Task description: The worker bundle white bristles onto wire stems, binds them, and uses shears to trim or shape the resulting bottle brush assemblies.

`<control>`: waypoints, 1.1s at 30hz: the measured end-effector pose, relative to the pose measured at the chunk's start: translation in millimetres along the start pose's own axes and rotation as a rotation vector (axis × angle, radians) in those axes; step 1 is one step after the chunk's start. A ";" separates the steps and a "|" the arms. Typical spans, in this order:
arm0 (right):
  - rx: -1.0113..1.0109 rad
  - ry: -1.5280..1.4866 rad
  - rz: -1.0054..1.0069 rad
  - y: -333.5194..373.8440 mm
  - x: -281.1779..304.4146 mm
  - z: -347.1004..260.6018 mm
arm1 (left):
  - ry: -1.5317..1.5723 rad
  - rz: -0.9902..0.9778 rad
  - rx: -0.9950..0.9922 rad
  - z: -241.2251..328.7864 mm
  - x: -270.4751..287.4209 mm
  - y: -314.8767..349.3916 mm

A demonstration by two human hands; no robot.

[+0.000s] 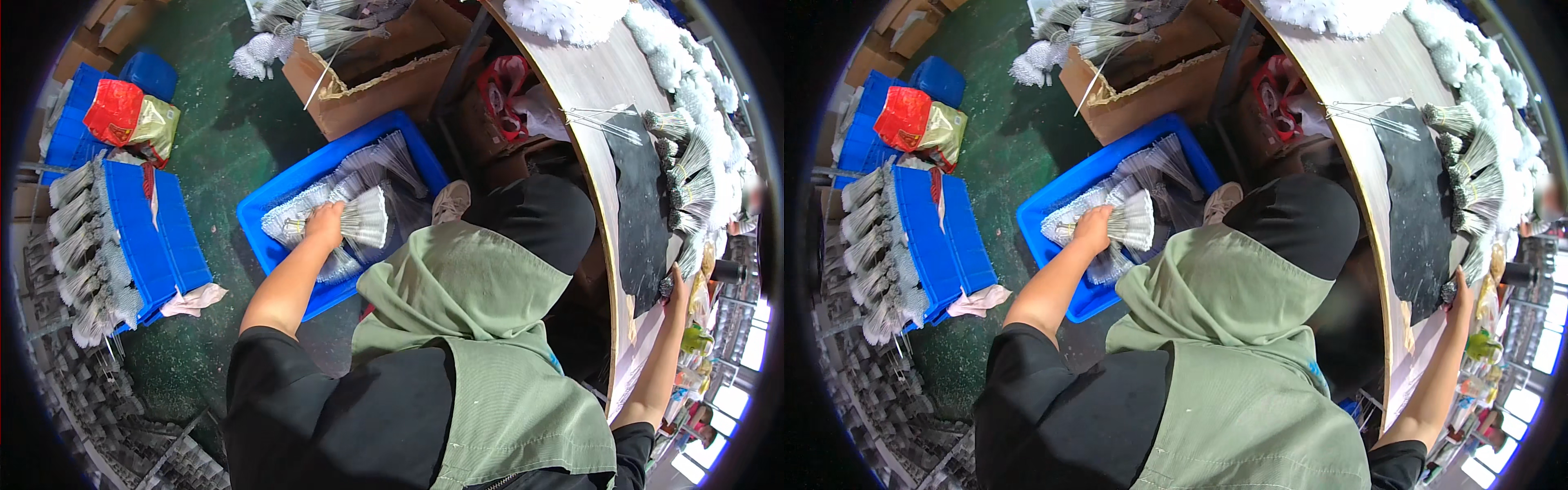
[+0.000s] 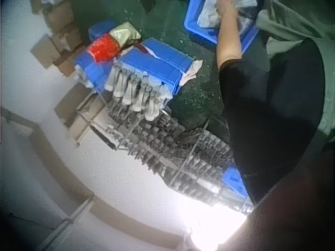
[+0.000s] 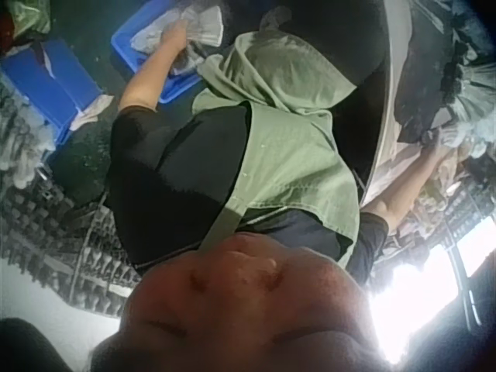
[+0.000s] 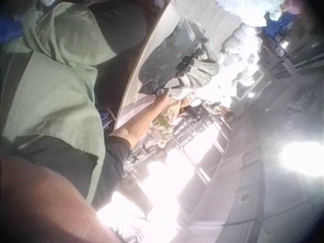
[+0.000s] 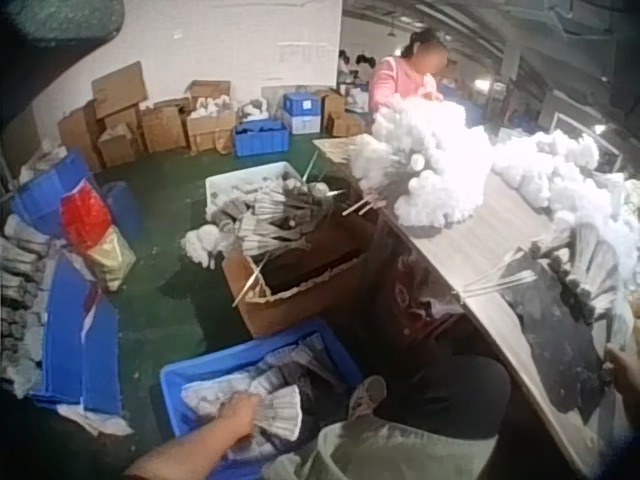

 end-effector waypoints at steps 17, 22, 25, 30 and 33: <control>-0.151 -0.307 0.019 13.0 37.2 1.1 | 0.218 -0.162 -0.056 97.5 -8.2 -18.9; 0.166 -0.447 0.171 69.3 33.1 -39.4 | 0.682 0.317 -0.139 71.4 82.1 -52.6; 0.373 -0.317 0.296 132.3 28.0 -62.5 | 1.147 0.462 -0.413 165.0 191.4 -28.6; 0.619 -0.124 0.248 253.0 -29.1 -105.5 | 1.508 -0.147 -0.649 357.9 257.5 79.4; 0.753 -0.278 0.152 304.8 -75.1 -103.9 | 1.765 -0.924 -0.557 436.9 228.0 107.0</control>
Point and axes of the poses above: each hand's wrist, its own y-axis away from the middle knuckle, its own x-axis out of the back of the hand, z = x × y, the point moved 5 cm from there along -y, towards the middle knuckle, and after that the axes turned 2 degrees about y, right-handed, at the moved point
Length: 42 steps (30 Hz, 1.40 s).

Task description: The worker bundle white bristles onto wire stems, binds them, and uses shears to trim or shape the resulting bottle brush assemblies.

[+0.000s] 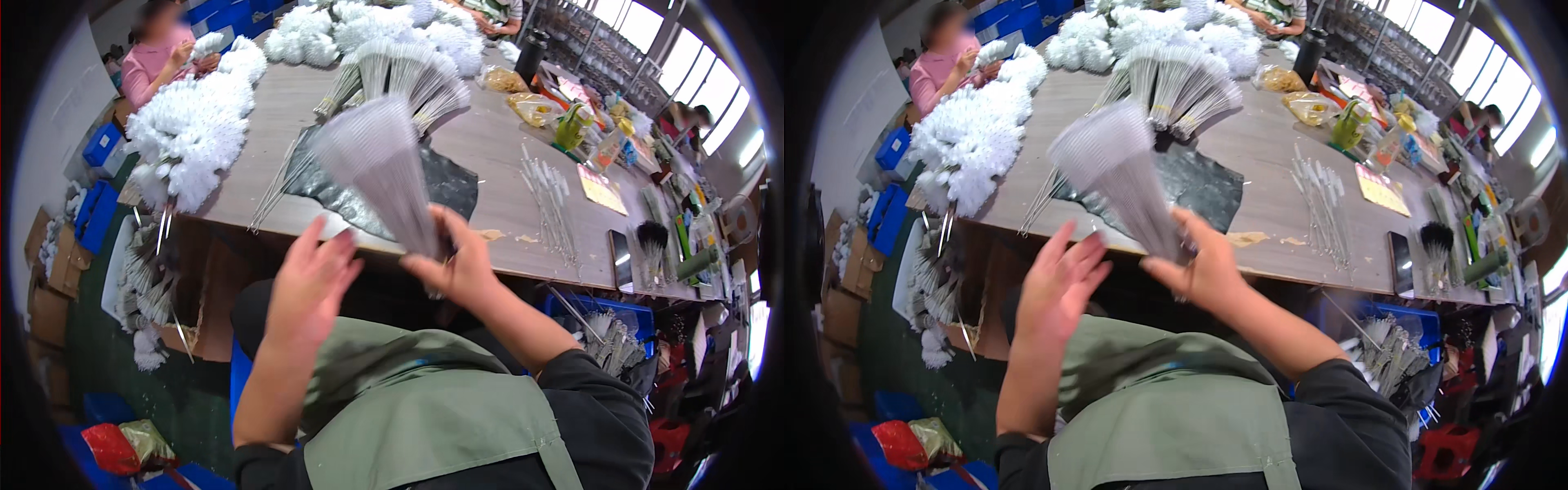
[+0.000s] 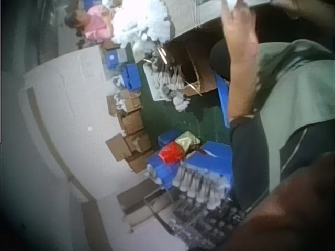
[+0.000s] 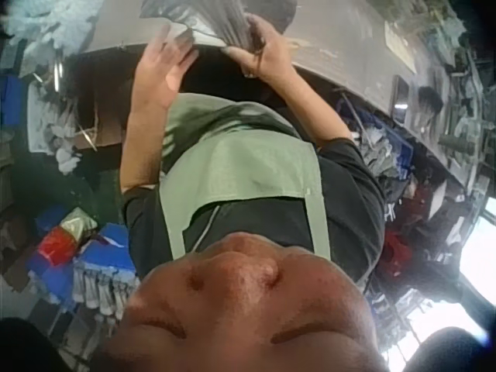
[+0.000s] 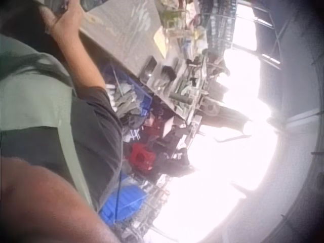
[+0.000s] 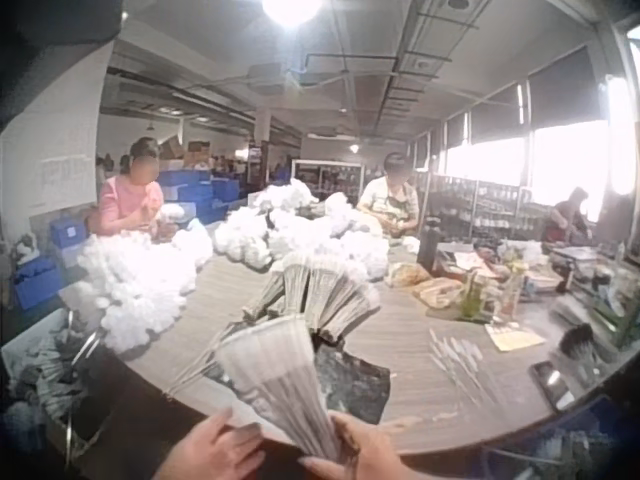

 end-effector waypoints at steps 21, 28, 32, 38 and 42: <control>-0.405 -0.644 -0.634 60.5 -54.1 55.2 | 0.105 -0.129 0.230 -123.5 76.8 7.6; -0.514 -0.738 -0.638 70.7 -61.4 66.5 | 0.033 0.052 0.290 -146.0 114.0 5.0; -0.533 -0.687 -0.658 71.5 -61.3 68.4 | 0.012 0.051 0.308 -150.0 118.4 6.4; -0.483 -0.642 -0.666 73.1 -61.4 73.8 | -0.012 0.069 0.298 -149.3 121.0 8.6; -0.406 -0.662 -0.628 70.6 -47.1 65.8 | -0.080 0.096 0.224 -145.6 123.9 10.1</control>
Point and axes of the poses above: each hand's wrist, its own y-axis away from the middle knuckle, its own x-axis out of the back of the hand, z = x × y, the point moved 5 cm from there along -y, towards the middle knuckle, and after that the axes turned 2 degrees about y, right-handed, at the moved point
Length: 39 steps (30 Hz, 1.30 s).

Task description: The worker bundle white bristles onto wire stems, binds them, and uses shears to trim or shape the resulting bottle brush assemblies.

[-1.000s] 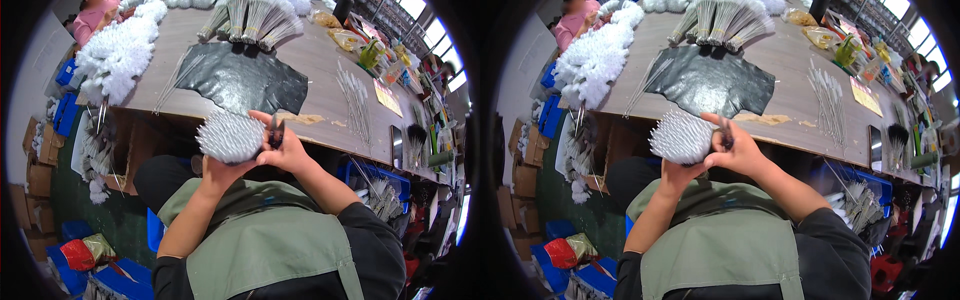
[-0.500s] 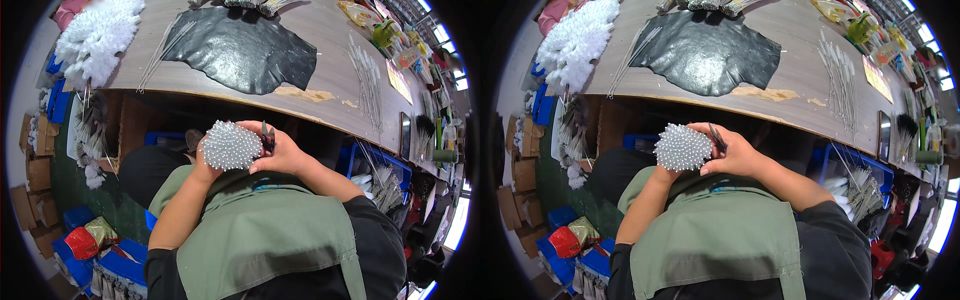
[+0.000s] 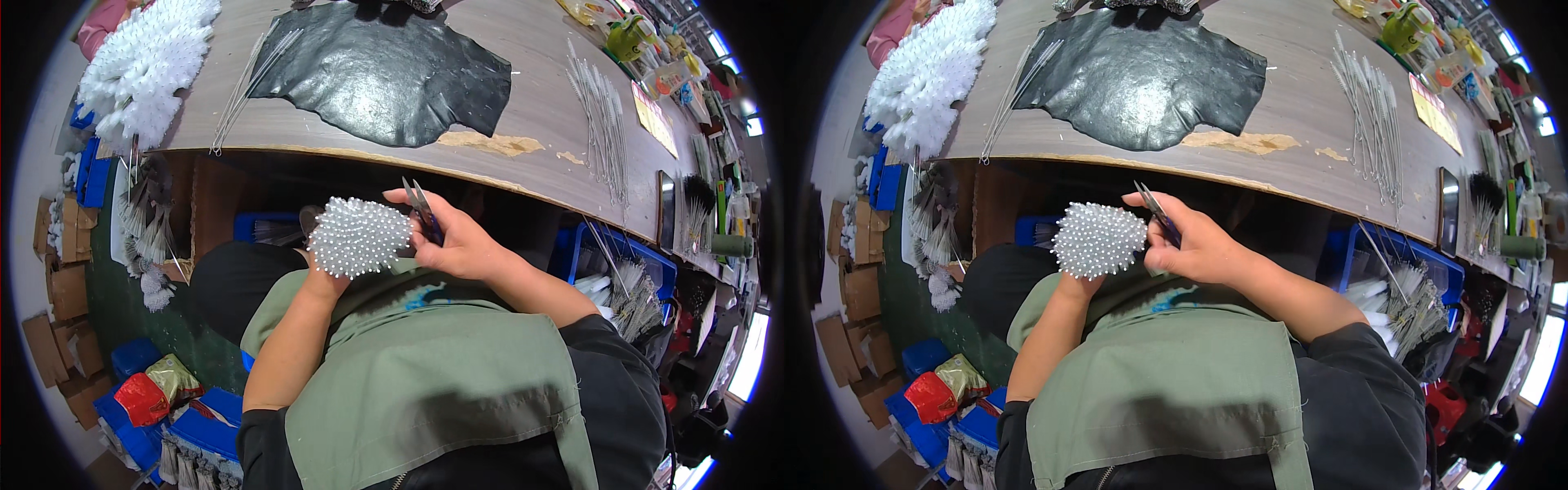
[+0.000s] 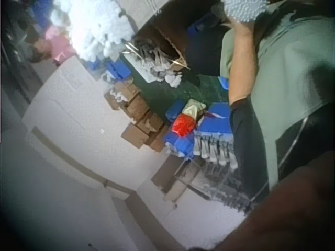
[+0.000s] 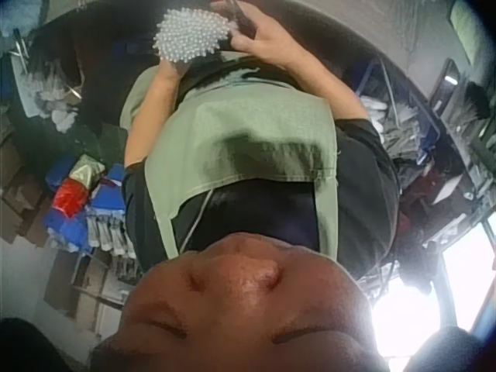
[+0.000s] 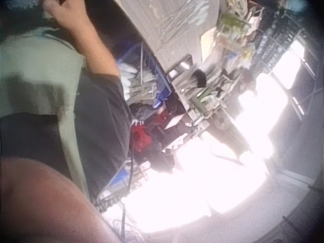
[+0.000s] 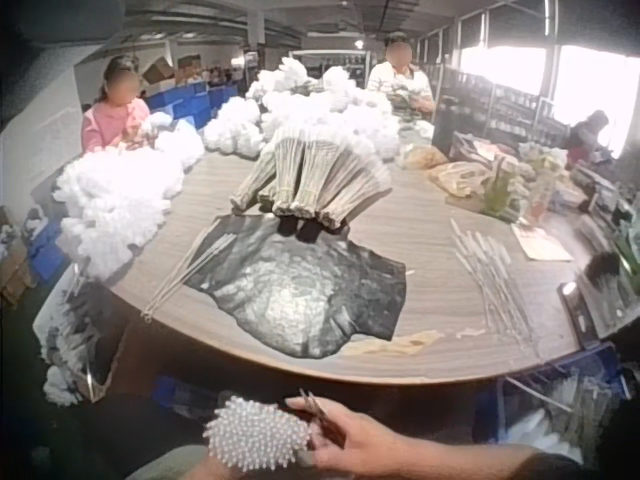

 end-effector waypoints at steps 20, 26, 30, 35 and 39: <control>-0.483 -0.262 -0.086 42.0 -14.3 -19.1 | 0.189 -0.082 -0.174 11.1 11.2 11.4; -0.508 -0.265 -0.079 41.4 -15.5 -15.8 | 0.086 -0.071 -0.196 11.9 11.0 11.5; -0.494 -0.252 -0.081 40.3 -15.6 -15.6 | 0.138 -0.128 -0.217 15.3 5.1 12.3; -0.448 -0.130 -0.044 39.1 -13.2 -15.8 | 0.144 -0.131 -0.200 15.2 4.7 11.7; -0.352 0.031 -0.038 37.7 -8.7 -16.4 | 0.213 -0.102 -0.186 15.3 4.4 10.5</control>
Point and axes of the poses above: each hand's wrist, its own y-axis away from the middle knuckle, its own x-axis out of the back of the hand, z = x × y, the point moved 5 cm from there along -y, towards the middle knuckle, and after that the axes turned 2 degrees about y, right-handed, at the moved point
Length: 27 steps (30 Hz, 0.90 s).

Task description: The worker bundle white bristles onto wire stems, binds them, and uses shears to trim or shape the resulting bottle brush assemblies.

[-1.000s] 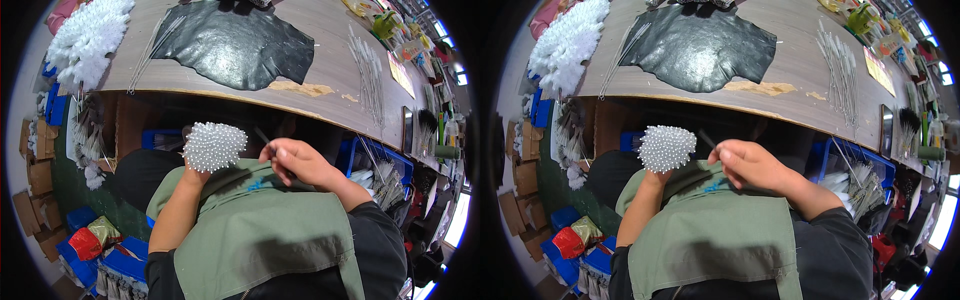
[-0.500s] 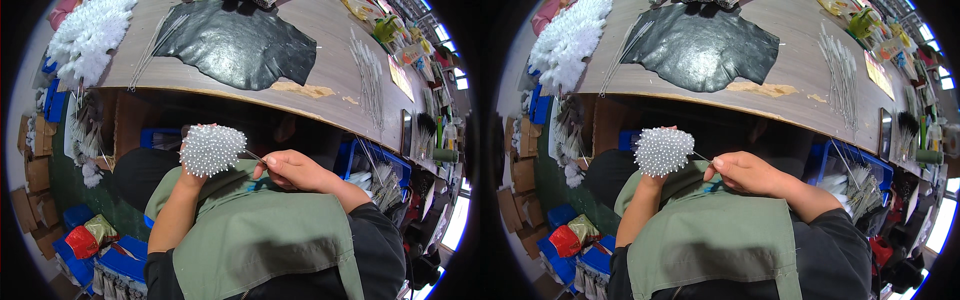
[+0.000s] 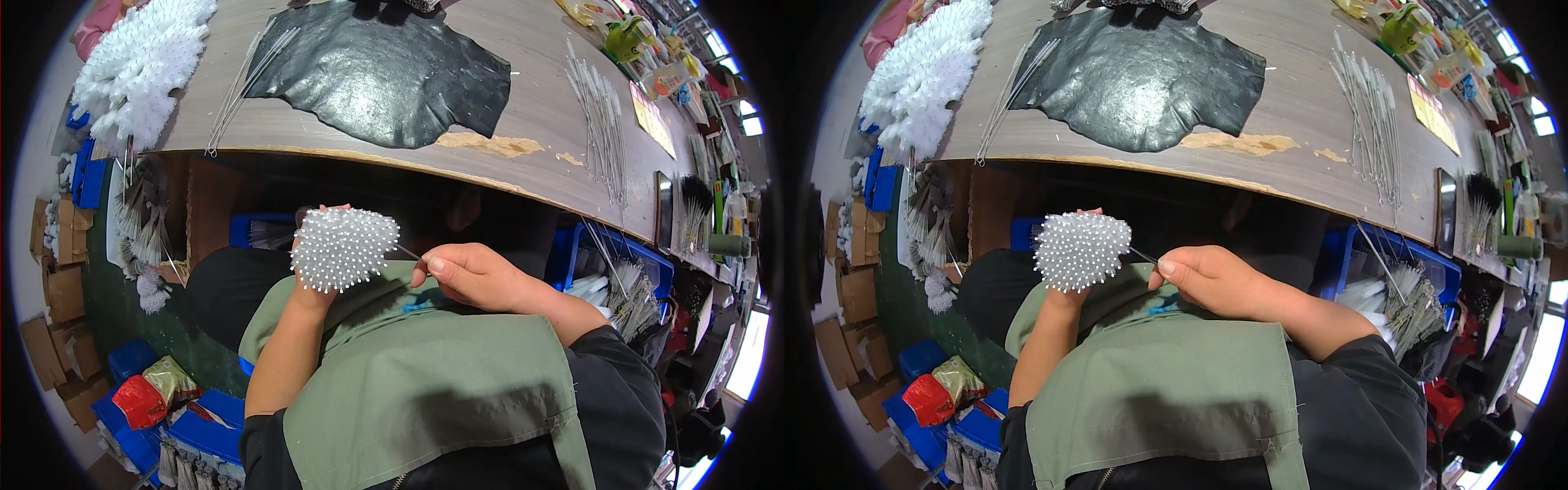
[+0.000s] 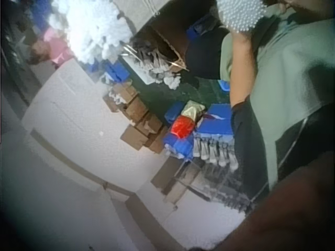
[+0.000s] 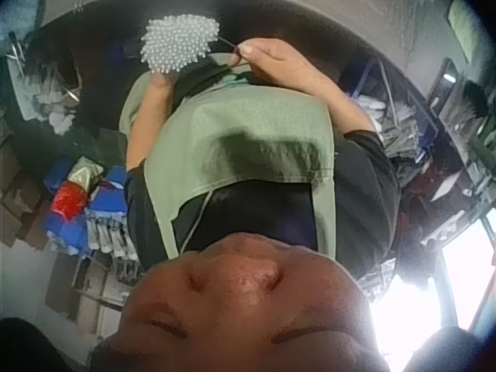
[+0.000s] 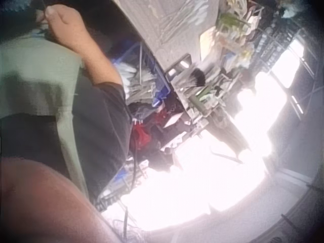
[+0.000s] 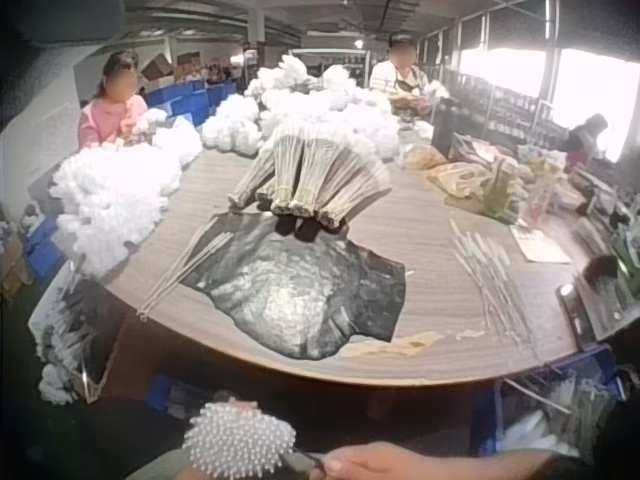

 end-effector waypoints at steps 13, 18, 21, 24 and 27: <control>0.038 0.321 -0.065 7.1 10.4 -18.2 | -0.959 -0.036 -0.322 19.3 -20.1 -21.4; 0.072 0.322 -0.081 5.4 9.3 -18.3 | -0.962 -0.112 -0.368 20.5 -21.9 -22.7; 0.045 0.322 -0.095 5.3 8.8 -17.5 | -0.962 -0.133 -0.396 21.0 -22.2 -22.9; 0.130 0.300 -0.052 5.3 9.8 -15.9 | -0.858 -0.107 -0.319 19.9 -21.2 -22.6; 0.088 0.308 -0.070 6.1 9.9 -17.7 | -0.814 -0.103 -0.316 21.2 -23.6 -21.9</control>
Point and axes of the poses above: each hand's wrist, its own y-axis away from the middle knuckle, its own x-axis out of the back of the hand, z = x × y, the point moved 5 cm from there along -y, towards the middle knuckle, and after that the axes turned 2 degrees about y, right-handed, at the moved point
